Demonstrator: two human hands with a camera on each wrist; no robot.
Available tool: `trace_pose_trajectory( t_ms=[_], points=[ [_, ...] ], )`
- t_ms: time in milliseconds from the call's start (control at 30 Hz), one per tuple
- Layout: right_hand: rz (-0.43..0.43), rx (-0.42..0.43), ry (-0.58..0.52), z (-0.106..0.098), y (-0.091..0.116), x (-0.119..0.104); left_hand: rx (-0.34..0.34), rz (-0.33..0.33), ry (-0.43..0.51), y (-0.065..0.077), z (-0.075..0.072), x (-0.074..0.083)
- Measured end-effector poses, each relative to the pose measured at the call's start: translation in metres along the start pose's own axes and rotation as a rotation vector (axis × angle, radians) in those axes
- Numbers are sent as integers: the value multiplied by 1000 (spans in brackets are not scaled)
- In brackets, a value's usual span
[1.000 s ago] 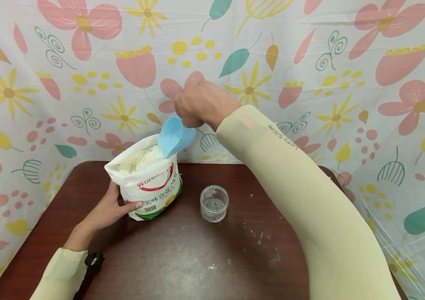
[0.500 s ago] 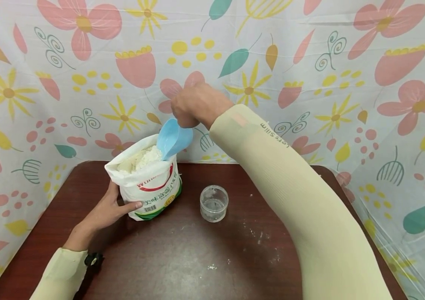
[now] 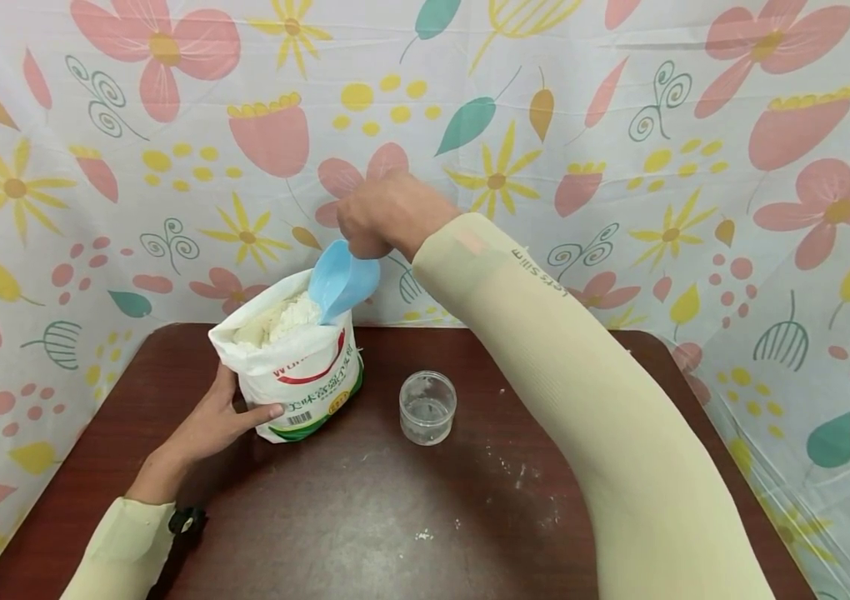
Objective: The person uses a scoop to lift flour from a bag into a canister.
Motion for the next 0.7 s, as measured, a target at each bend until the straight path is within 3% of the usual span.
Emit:
trace_pose_trajectory(
  t_ms=[333,700],
  points=[
    [-12,-46,-19,1,-9,-1,6,4,2,-1,-1,-3],
    [-44,-16,-35,5,-20,-21,6,8,12,0,-1,-4]
  ],
)
Point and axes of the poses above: each hand's wrist, its own y-axis away from the middle knuckle, its own z-axis out of the palm, x = y × z, the point moved 3 cm from there along -y, towards the middle knuckle, and after that the axes turned 9 degrees about x, right-handed, at the moved point
